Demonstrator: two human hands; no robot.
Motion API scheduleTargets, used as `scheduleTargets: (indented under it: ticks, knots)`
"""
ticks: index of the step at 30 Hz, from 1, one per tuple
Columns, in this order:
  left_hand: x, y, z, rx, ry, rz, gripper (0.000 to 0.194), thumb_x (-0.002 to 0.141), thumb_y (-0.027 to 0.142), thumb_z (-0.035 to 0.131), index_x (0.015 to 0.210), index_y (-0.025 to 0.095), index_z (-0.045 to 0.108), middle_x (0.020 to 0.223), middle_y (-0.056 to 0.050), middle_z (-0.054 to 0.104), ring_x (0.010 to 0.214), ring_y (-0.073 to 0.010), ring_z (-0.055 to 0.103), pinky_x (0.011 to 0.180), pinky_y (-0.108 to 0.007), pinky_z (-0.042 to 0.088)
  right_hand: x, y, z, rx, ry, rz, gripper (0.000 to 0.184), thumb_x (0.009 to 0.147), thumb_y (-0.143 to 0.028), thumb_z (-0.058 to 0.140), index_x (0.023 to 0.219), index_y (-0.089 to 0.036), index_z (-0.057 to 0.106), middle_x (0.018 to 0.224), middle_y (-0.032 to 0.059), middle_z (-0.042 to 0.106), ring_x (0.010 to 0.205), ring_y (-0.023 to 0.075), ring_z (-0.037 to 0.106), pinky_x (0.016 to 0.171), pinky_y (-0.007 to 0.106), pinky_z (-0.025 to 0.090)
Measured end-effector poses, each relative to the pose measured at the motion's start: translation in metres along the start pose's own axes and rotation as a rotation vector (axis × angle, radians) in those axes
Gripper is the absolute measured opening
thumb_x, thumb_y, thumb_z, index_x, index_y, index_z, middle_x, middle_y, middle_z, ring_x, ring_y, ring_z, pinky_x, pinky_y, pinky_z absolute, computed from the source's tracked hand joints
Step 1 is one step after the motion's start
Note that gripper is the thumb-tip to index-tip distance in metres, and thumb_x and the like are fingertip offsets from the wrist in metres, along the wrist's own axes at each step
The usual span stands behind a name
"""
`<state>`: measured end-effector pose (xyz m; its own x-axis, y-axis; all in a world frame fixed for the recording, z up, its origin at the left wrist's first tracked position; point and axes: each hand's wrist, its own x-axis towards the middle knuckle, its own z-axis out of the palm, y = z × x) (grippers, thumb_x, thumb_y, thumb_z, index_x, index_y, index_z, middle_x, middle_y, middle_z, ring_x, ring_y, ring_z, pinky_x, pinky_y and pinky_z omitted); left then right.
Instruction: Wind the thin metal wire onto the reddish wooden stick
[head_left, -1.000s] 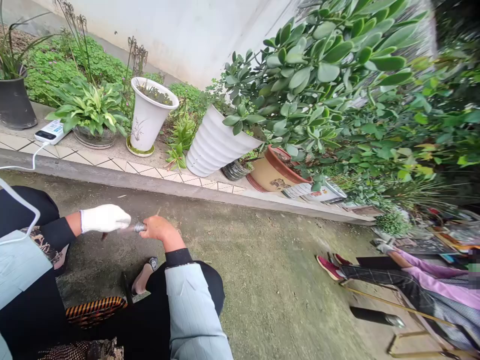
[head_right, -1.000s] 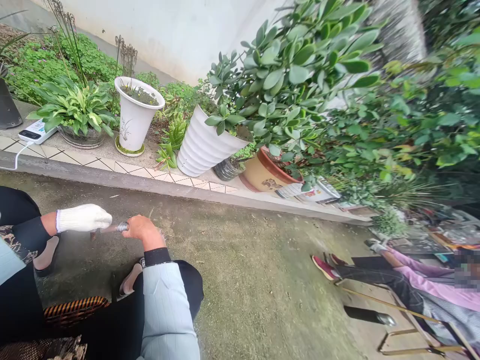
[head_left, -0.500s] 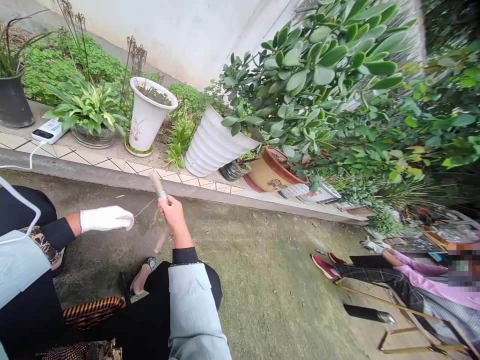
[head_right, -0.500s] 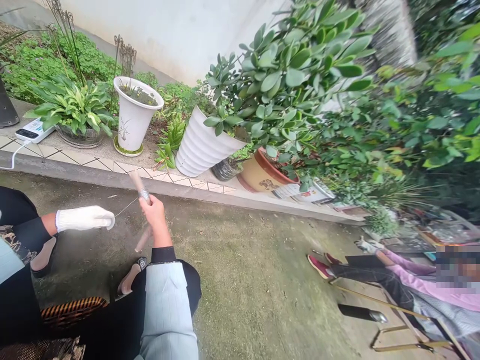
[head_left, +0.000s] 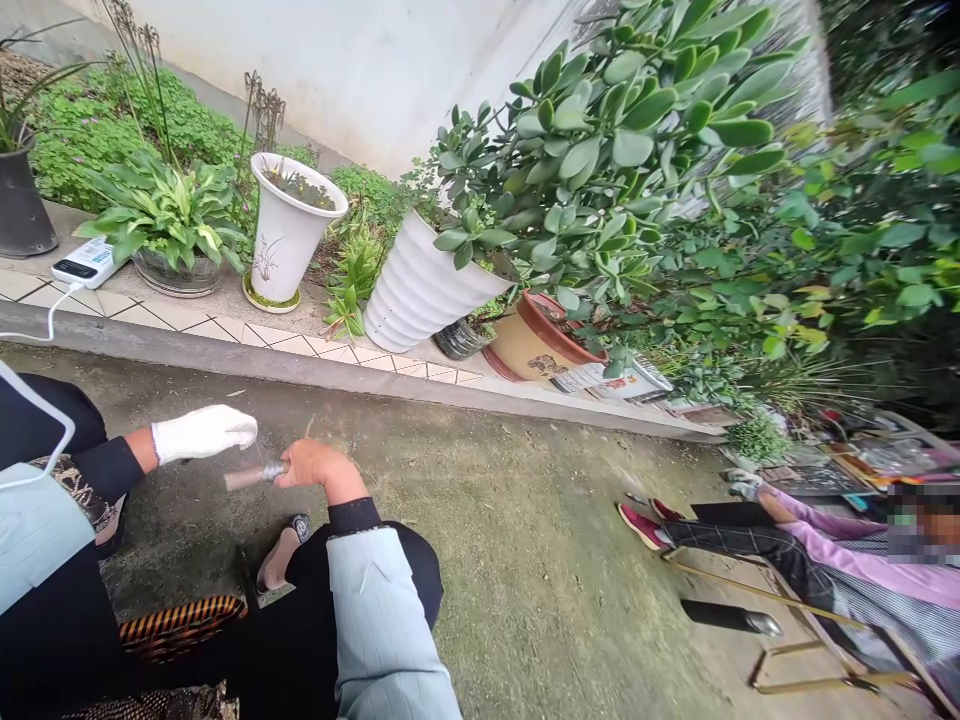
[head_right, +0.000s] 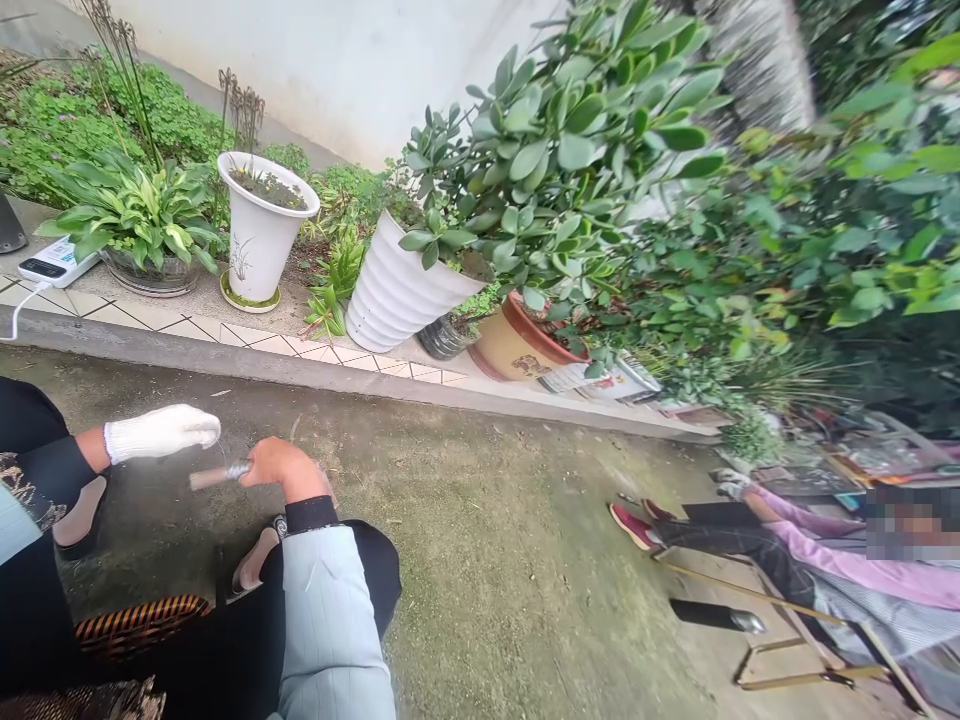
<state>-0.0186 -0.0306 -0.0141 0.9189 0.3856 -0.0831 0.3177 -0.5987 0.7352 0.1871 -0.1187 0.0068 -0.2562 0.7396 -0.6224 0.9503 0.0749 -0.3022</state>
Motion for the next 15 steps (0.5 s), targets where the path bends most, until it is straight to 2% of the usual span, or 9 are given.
scheduleTargets:
  ticks: [2,4,5,8,10,12,15]
  knots:
    - [0.001,-0.006,-0.001,-0.002,0.066,-0.037,0.028,0.088,0.035,0.040,0.074,0.016,0.055,0.072,-0.001,0.058,0.067,-0.0143,0.049,0.064,-0.022,0.035,-0.007,-0.004,-0.001,0.210,-0.040,-0.227,0.025,0.070,-0.043,0.064,0.069,-0.019,0.063,0.058,-0.0039,0.051,0.056,0.0102,0.045,0.052,0.022,0.031]
    - [0.002,-0.011,-0.001,-0.046,0.092,-0.067,0.031,0.088,0.039,0.039,0.076,0.015,0.056,0.074,-0.002,0.059,0.068,-0.0152,0.050,0.064,-0.023,0.037,-0.013,-0.005,-0.005,0.447,0.068,-0.364,0.026,0.072,-0.044,0.062,0.077,-0.018,0.063,0.060,-0.0057,0.047,0.057,0.0083,0.042,0.053,0.020,0.031]
    - [0.002,-0.012,0.000,-0.074,0.088,-0.074,0.034,0.089,0.041,0.039,0.078,0.015,0.057,0.076,-0.003,0.059,0.067,-0.0154,0.051,0.063,-0.023,0.038,-0.015,-0.004,-0.009,0.563,0.163,-0.374,0.027,0.073,-0.043,0.062,0.081,-0.017,0.063,0.062,-0.0056,0.047,0.058,0.0080,0.042,0.054,0.019,0.032]
    - [0.001,-0.013,0.004,-0.115,0.074,-0.085,0.040,0.092,0.047,0.036,0.083,0.014,0.058,0.077,-0.004,0.060,0.068,-0.0153,0.052,0.064,-0.023,0.040,-0.012,0.002,-0.017,0.876,0.461,-0.253,0.029,0.075,-0.041,0.057,0.086,-0.014,0.060,0.064,-0.0033,0.050,0.055,0.0081,0.044,0.053,0.020,0.036]
    - [0.000,-0.011,0.006,-0.148,0.062,-0.088,0.041,0.093,0.048,0.035,0.084,0.015,0.057,0.079,-0.004,0.060,0.069,-0.0152,0.054,0.066,-0.023,0.042,-0.005,0.006,-0.020,0.996,0.611,-0.134,0.031,0.078,-0.043,0.052,0.087,-0.014,0.058,0.067,-0.0012,0.053,0.053,0.0085,0.045,0.052,0.021,0.038]
    - [-0.001,-0.006,0.007,-0.241,0.010,-0.085,0.039,0.093,0.048,0.035,0.084,0.016,0.055,0.081,-0.004,0.060,0.070,-0.0151,0.056,0.066,-0.023,0.044,0.003,0.007,-0.021,0.947,0.698,0.010,0.033,0.079,-0.044,0.049,0.088,-0.015,0.060,0.069,0.0003,0.056,0.055,0.0095,0.047,0.053,0.022,0.039]
    - [-0.002,0.001,0.009,-0.377,-0.131,-0.046,0.035,0.091,0.047,0.040,0.082,0.016,0.054,0.079,-0.004,0.059,0.067,-0.0146,0.057,0.063,-0.022,0.046,0.009,0.004,-0.019,0.579,0.688,0.229,0.032,0.078,-0.046,0.053,0.089,-0.019,0.064,0.073,0.0026,0.062,0.065,0.0142,0.056,0.059,0.024,0.042]
